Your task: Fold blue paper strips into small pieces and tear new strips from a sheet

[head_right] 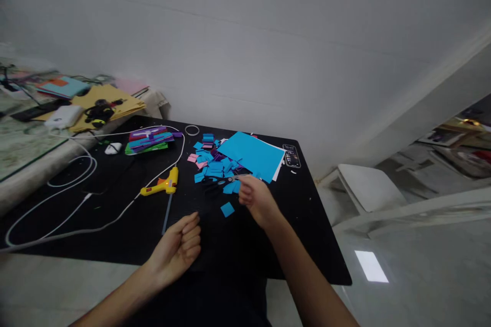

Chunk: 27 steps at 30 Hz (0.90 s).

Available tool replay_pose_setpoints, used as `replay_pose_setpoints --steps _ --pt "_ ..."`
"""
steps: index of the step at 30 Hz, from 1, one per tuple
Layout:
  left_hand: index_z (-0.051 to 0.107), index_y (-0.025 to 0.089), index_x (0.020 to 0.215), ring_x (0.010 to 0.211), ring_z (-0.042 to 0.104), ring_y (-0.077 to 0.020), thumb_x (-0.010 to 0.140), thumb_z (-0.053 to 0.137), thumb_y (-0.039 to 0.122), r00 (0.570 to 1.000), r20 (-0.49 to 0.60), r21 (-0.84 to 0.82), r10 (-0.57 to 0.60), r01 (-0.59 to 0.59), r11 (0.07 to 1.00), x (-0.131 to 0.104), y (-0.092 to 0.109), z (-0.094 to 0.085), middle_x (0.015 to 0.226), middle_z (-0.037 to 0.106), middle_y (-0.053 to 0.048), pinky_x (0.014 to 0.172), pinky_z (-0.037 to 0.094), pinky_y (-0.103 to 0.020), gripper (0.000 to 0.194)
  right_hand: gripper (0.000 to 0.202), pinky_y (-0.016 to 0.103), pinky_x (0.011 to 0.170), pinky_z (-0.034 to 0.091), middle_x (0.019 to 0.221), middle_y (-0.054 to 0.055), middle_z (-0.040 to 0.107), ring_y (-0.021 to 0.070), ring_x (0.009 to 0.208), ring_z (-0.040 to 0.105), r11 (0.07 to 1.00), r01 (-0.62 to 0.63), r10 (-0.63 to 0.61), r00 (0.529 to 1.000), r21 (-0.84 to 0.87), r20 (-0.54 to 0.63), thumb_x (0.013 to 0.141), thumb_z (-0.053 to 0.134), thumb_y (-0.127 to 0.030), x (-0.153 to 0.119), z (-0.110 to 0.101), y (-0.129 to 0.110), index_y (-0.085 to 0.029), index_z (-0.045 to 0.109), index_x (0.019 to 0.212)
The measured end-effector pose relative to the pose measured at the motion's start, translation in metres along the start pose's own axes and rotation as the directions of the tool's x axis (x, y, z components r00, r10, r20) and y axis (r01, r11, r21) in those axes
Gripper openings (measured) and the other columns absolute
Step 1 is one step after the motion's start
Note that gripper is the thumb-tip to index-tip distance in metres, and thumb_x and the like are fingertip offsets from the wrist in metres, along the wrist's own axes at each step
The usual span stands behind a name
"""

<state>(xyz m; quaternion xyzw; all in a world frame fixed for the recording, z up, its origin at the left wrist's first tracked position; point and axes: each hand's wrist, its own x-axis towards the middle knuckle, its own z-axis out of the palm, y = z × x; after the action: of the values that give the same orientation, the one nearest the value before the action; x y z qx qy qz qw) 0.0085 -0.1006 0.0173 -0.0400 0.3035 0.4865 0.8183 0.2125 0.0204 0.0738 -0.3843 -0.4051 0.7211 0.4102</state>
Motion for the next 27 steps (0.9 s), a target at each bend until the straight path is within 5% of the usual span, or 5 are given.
replay_pose_setpoints --steps 5,9,11,19,27 --pt "0.034 0.021 0.052 0.045 0.023 -0.0073 0.086 0.07 0.058 0.914 0.057 0.614 0.401 -0.349 0.708 0.004 0.015 -0.001 0.048 0.026 0.008 0.046 0.024 -0.024 0.062 0.019 0.026 0.062 0.046 0.073 -0.003 0.061 0.0133 0.064 0.055 0.492 0.251 -0.32 0.943 -0.834 0.095 0.079 0.073 -0.023 0.075 0.006 0.032 -0.021 0.07 0.098" --pt "0.065 0.019 0.069 0.061 0.051 -0.0146 0.092 0.06 0.058 0.64 0.205 0.938 0.741 -0.344 0.038 -0.007 0.052 -0.031 0.064 0.056 0.001 0.06 0.038 -0.027 0.045 0.025 0.036 0.085 0.051 0.102 0.007 0.069 0.0199 0.088 0.064 0.338 0.317 -0.345 0.918 -0.886 0.196 0.081 0.068 -0.012 0.114 0.007 0.034 -0.018 0.073 0.105" --pt "0.071 0.021 0.085 0.078 0.064 -0.0197 0.094 0.057 0.053 0.537 0.258 0.955 0.803 -0.267 -0.128 -0.008 0.073 -0.046 0.083 0.069 -0.002 0.074 0.047 -0.03 0.036 0.025 0.039 0.095 0.049 0.109 0.01 0.07 0.0233 0.1 0.064 0.273 0.36 -0.329 0.906 -0.892 0.265 0.085 0.068 -0.013 0.127 0.015 0.036 -0.018 0.074 0.109" --pt "0.069 0.022 0.098 0.085 0.069 -0.0213 0.096 0.057 0.043 0.426 0.358 0.933 0.831 -0.192 -0.304 0.015 0.093 -0.076 0.098 0.074 -0.004 0.074 0.054 -0.031 0.024 0.047 0.051 0.115 0.035 0.146 0.016 0.06 0.0334 0.137 0.048 -0.061 0.511 -0.198 0.835 -0.857 0.512 0.094 0.065 -0.02 0.17 0.056 0.06 -0.018 0.061 0.142" --pt "0.071 0.021 0.096 0.086 0.07 -0.0201 0.097 0.06 0.041 0.402 0.331 0.931 0.853 -0.284 -0.228 0.022 0.085 -0.083 0.095 0.075 -0.003 0.079 0.055 -0.031 0.022 0.022 0.057 0.12 0.027 0.118 0.014 0.077 0.0325 0.13 0.059 -0.02 0.478 -0.214 0.856 -0.878 0.471 0.096 0.06 -0.013 0.183 0.057 0.072 -0.018 0.076 0.11"
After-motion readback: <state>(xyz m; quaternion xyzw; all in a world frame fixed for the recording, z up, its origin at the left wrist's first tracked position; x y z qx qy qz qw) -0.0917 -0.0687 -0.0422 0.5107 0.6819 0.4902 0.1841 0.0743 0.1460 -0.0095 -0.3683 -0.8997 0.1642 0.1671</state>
